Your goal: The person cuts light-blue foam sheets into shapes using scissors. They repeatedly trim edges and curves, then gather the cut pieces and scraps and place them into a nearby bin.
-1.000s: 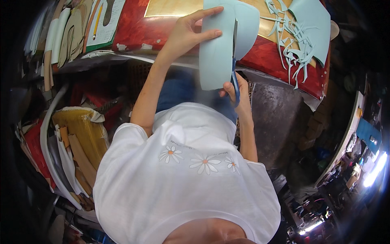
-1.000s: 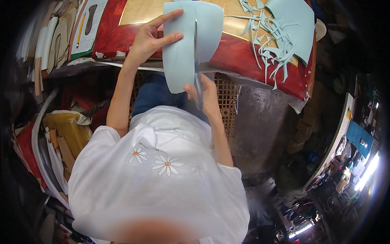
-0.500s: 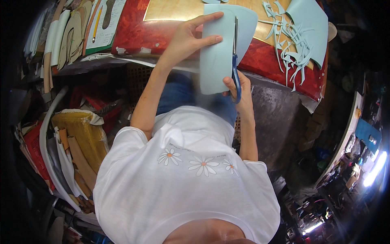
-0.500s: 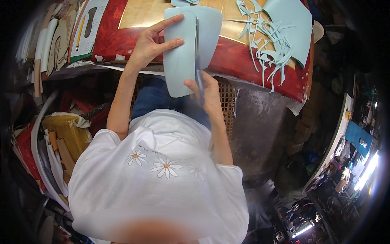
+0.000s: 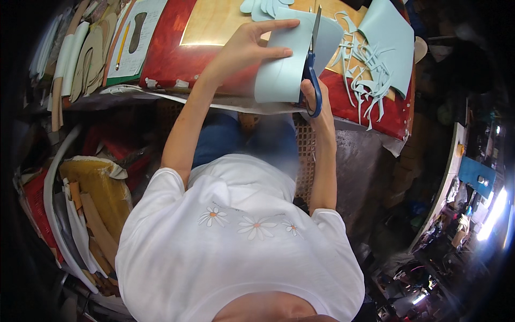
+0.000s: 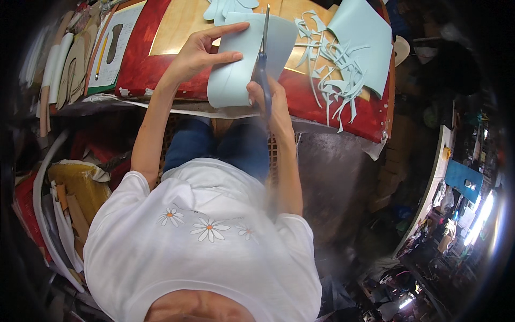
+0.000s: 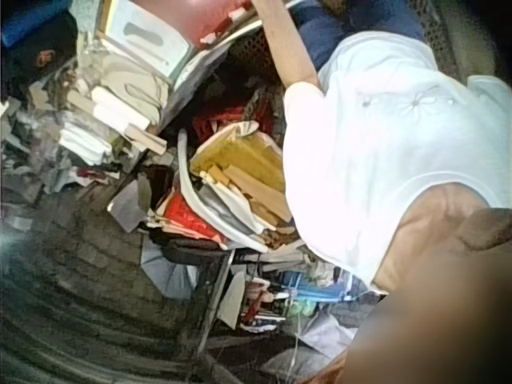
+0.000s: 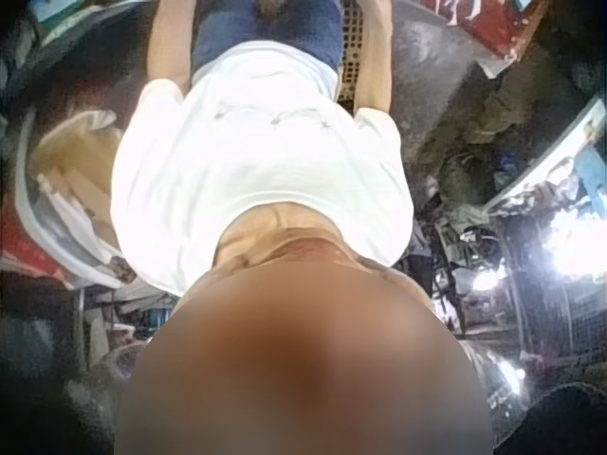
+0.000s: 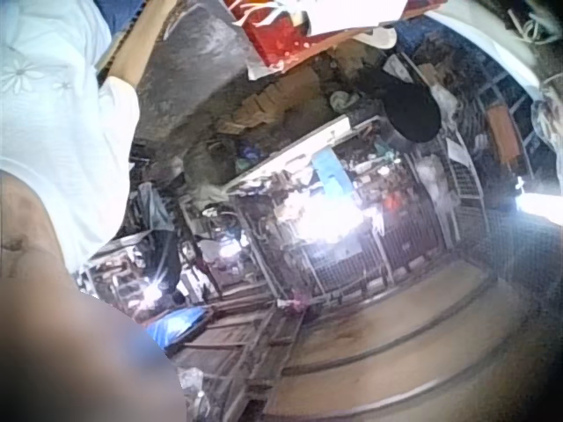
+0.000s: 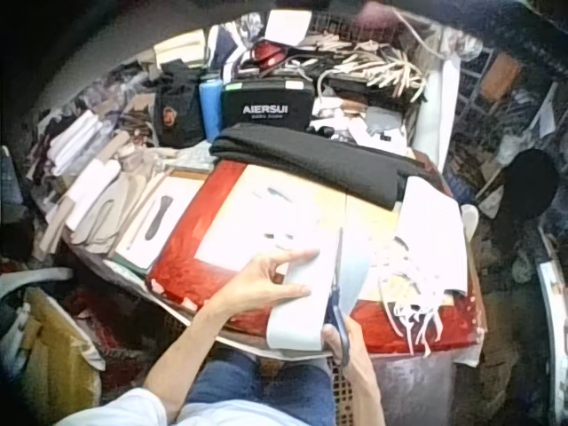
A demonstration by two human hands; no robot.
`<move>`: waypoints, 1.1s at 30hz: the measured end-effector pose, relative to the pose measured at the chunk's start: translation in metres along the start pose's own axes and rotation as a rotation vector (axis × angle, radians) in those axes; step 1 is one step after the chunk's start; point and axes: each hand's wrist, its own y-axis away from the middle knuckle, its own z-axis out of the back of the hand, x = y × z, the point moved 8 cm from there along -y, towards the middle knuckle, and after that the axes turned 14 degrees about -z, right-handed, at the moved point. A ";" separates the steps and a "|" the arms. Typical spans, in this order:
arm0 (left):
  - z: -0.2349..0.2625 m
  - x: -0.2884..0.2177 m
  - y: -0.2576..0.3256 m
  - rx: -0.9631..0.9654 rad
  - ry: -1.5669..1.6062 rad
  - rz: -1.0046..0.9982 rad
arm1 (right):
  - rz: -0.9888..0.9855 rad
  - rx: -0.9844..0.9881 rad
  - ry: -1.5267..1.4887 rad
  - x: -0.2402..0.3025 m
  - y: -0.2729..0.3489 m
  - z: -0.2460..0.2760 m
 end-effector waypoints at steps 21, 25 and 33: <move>-0.008 -0.013 -0.004 0.104 -0.140 -0.009 | 0.046 0.033 0.108 -0.012 0.029 -0.013; -0.012 -0.019 0.005 0.069 -0.100 0.004 | 0.081 0.037 0.085 -0.004 0.030 -0.017; -0.017 -0.025 0.012 0.035 -0.069 -0.022 | 0.115 -0.013 0.154 0.005 0.033 -0.019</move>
